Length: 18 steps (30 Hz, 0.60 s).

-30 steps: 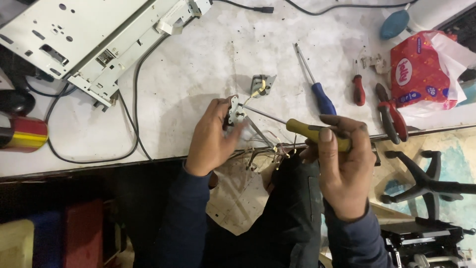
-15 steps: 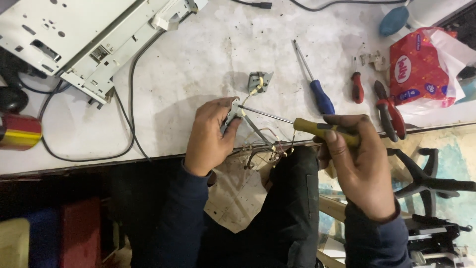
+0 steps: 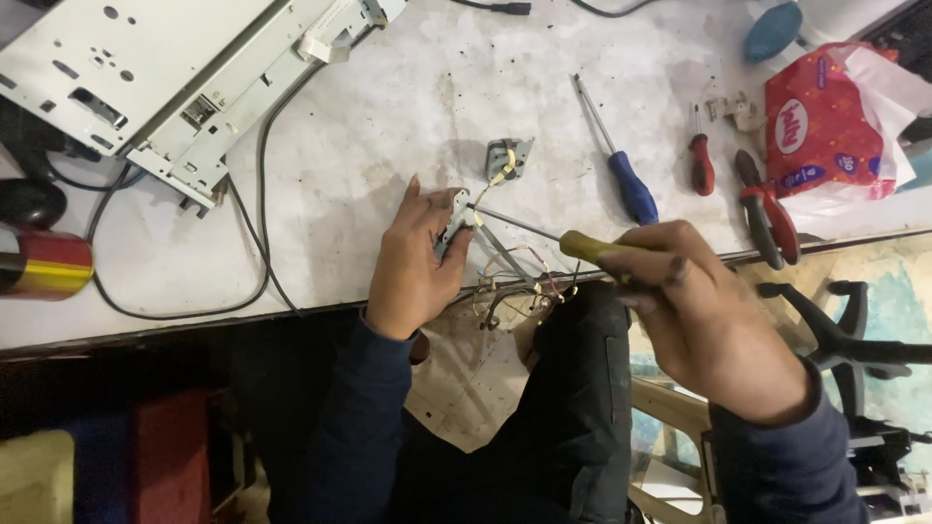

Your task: The person cleans a workbench with a spray bottle and cloth, then picks up small components and wires. They use a screwdriver to adjust screws on a small motor or switch assembly, manipulating the wires and component while seated at the bench.

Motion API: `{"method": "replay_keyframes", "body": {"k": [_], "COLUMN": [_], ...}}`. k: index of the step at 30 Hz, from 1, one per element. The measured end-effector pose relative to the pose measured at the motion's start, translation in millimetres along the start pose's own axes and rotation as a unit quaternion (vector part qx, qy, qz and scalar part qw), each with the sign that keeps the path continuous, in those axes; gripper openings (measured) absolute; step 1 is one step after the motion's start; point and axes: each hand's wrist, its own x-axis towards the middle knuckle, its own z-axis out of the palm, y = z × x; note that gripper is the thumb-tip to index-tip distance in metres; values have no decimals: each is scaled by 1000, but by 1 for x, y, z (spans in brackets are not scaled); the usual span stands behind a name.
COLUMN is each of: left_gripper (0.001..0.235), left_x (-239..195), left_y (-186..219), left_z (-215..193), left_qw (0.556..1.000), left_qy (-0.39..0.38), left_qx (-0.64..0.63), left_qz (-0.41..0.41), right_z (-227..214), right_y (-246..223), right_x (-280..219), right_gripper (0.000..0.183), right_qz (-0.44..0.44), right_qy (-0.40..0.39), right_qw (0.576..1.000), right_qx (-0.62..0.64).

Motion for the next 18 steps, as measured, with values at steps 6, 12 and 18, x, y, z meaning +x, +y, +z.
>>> {"method": "replay_keyframes", "body": {"k": [6, 12, 18], "left_gripper": [17, 43, 13], "left_x": [0, -7, -2], "left_y": [6, 3, 2], "left_z": [-2, 3, -2], "left_qw": [1000, 999, 998], "left_qy": [15, -40, -29], "left_qx": [2, 16, -43], "left_qz": [16, -28, -30], "right_z": [-9, -16, -13], "right_y": [-16, -10, -16], "right_x": [17, 31, 69], "right_gripper": [31, 54, 49], "right_qz": [117, 381, 484], "right_qy": [5, -196, -262], "right_qw": [984, 898, 833], "right_qx": [135, 99, 51]}}
